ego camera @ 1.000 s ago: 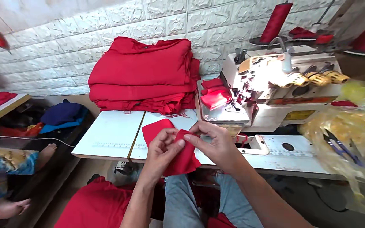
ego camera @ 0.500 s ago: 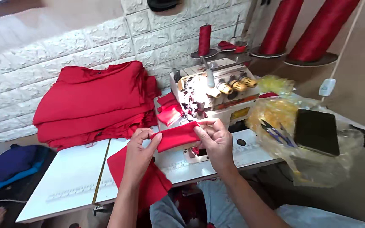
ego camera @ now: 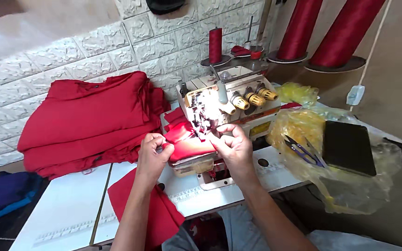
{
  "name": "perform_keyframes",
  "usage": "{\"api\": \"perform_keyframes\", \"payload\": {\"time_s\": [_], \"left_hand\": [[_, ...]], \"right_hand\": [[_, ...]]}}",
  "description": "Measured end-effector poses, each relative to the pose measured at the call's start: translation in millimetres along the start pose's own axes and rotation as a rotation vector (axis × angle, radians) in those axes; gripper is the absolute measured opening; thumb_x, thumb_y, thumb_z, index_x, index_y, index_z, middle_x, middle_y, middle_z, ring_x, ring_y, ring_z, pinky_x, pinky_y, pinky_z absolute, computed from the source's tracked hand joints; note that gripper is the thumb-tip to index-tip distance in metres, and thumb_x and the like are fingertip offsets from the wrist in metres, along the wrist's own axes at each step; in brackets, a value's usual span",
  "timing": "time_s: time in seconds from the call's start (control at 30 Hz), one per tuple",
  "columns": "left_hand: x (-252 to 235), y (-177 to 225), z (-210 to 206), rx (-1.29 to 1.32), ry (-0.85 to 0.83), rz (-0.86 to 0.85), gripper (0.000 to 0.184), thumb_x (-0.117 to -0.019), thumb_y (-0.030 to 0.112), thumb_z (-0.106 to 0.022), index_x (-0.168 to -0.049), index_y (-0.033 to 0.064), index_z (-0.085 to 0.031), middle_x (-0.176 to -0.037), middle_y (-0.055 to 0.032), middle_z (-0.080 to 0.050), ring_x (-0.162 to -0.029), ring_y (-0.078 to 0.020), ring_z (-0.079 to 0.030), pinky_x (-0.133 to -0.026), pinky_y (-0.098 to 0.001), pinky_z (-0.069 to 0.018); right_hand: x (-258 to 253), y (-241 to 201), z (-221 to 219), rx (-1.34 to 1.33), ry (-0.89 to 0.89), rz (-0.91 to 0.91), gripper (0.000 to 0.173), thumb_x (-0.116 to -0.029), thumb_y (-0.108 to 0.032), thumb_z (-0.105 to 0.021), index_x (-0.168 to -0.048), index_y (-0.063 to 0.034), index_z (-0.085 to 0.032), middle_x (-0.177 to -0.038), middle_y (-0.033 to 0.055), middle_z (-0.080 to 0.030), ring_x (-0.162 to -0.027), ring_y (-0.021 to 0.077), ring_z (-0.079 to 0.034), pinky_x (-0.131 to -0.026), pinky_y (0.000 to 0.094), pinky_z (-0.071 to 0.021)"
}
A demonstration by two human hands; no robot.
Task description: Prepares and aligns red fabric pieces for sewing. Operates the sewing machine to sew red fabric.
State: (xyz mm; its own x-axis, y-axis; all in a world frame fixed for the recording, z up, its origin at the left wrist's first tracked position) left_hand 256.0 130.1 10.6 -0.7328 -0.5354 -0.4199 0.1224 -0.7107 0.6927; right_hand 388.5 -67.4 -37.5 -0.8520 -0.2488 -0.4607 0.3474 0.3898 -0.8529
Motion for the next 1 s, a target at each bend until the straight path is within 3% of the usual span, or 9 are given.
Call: {"api": "perform_keyframes", "payload": {"time_s": [0.23, 0.37, 0.47, 0.57, 0.7, 0.83, 0.9, 0.93, 1.0], "left_hand": [[-0.7, -1.6, -1.0, 0.020, 0.005, -0.012, 0.014, -0.0885, 0.017, -0.073, -0.076, 0.0109, -0.069, -0.107, -0.0013, -0.061, -0.106, -0.0117, -0.056, -0.088, -0.0320, -0.0472], [-0.3, -2.4, 0.0, 0.015, 0.001, -0.007, 0.016, -0.0890, 0.017, -0.072, -0.075, 0.0106, -0.067, -0.108, -0.0016, -0.061, -0.107, -0.0115, -0.056, -0.088, -0.0316, -0.0471], [-3.3, -2.4, 0.8, 0.003, -0.007, -0.004, 0.016, -0.0898, 0.017, -0.072, -0.076, 0.0095, -0.067, -0.109, -0.0031, -0.061, -0.107, -0.0138, -0.056, -0.088, -0.0343, -0.0472], [-7.6, -4.3, 1.6, -0.014, -0.009, -0.004, 0.014, -0.0910, 0.016, -0.072, -0.080, 0.0077, -0.069, -0.110, -0.0052, -0.062, -0.107, -0.0159, -0.057, -0.088, -0.0369, -0.0482], [-19.8, -10.8, -0.1, -0.041, -0.010, 0.004, 0.014, -0.0944, 0.016, -0.069, -0.086, 0.0056, -0.071, -0.113, -0.0076, -0.063, -0.108, -0.0191, -0.058, -0.089, -0.0406, -0.0487], [-29.3, -15.6, 0.9, -0.143, -0.023, 0.034, 0.020, -0.0985, 0.022, -0.066, -0.091, 0.0037, -0.071, -0.115, -0.0118, -0.065, -0.110, -0.0257, -0.060, -0.091, -0.0508, -0.0479], [-19.8, -7.3, 9.5, -0.238, -0.032, 0.037, 0.025, -0.1013, 0.028, -0.062, -0.106, 0.0042, -0.068, -0.118, -0.0156, -0.063, -0.114, -0.0342, -0.059, -0.094, -0.0643, -0.0426], [-9.6, 2.3, 18.0, -0.253, -0.004, 0.010, 0.026, -0.1013, 0.028, -0.061, -0.113, 0.0050, -0.066, -0.118, -0.0155, -0.063, -0.113, -0.0345, -0.059, -0.093, -0.0645, -0.0427], [21.5, 32.8, 39.8, -0.162, 0.058, -0.096, 0.023, -0.1016, 0.028, -0.059, -0.114, 0.0100, -0.066, -0.107, -0.0049, -0.066, -0.099, -0.0189, -0.063, -0.084, -0.0445, -0.0520]], "right_hand": [[-5.3, -0.7, 2.0, 0.068, -0.013, 0.028, 0.023, -0.0883, -0.006, -0.074, -0.107, -0.0083, -0.062, -0.053, -0.0073, -0.050, -0.046, 0.0004, -0.048, -0.047, 0.0158, -0.0423], [3.8, -2.3, 1.6, 0.174, -0.125, 0.017, 0.021, -0.0970, -0.007, -0.059, -0.118, -0.0049, -0.056, -0.069, -0.0040, -0.056, -0.059, 0.0020, -0.054, -0.057, 0.0181, -0.0466], [7.9, -6.2, 3.9, 0.317, -0.055, 0.102, 0.023, -0.0962, -0.009, -0.060, -0.118, -0.0039, -0.057, -0.075, -0.0024, -0.061, -0.066, 0.0014, -0.058, -0.063, 0.0180, -0.0501], [8.4, -12.5, 3.2, 0.465, 0.030, 0.208, 0.023, -0.0968, -0.015, -0.065, -0.115, -0.0040, -0.059, -0.074, -0.0011, -0.062, -0.063, 0.0028, -0.057, -0.062, 0.0190, -0.0489], [7.4, -19.9, -1.4, 0.651, 0.103, 0.329, 0.018, -0.0976, -0.017, -0.066, -0.110, -0.0037, -0.063, -0.077, 0.0053, -0.066, -0.064, 0.0131, -0.063, -0.062, 0.0285, -0.0537], [10.7, -20.4, -3.2, 0.742, 0.088, 0.366, 0.018, -0.0971, -0.015, -0.065, -0.110, -0.0027, -0.065, -0.077, 0.0079, -0.069, -0.064, 0.0183, -0.067, -0.060, 0.0335, -0.0556], [15.6, -18.3, 0.1, 0.808, 0.017, 0.335, 0.020, -0.0973, -0.016, -0.063, -0.111, -0.0022, -0.067, -0.073, 0.0075, -0.069, -0.063, 0.0223, -0.068, -0.058, 0.0406, -0.0551], [19.6, -16.4, 3.4, 0.830, -0.006, 0.324, 0.023, -0.0979, -0.019, -0.062, -0.111, -0.0020, -0.069, -0.068, 0.0067, -0.068, -0.059, 0.0228, -0.067, -0.054, 0.0425, -0.0536], [28.3, -10.9, 12.6, 0.795, -0.039, 0.300, 0.025, -0.1000, -0.025, -0.060, -0.109, -0.0045, -0.072, -0.063, 0.0037, -0.062, -0.051, 0.0182, -0.059, -0.048, 0.0385, -0.0482]]}}
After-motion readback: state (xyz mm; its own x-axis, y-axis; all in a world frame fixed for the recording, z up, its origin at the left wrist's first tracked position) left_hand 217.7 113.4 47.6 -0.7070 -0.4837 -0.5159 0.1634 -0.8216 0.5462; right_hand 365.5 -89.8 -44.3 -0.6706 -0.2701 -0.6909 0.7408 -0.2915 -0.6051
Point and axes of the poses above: each hand's wrist, its own x-axis away from the middle knuckle, its own z-axis out of the back of the hand, y = z × x, the point moved 9 cm from there along -x, towards the middle knuckle
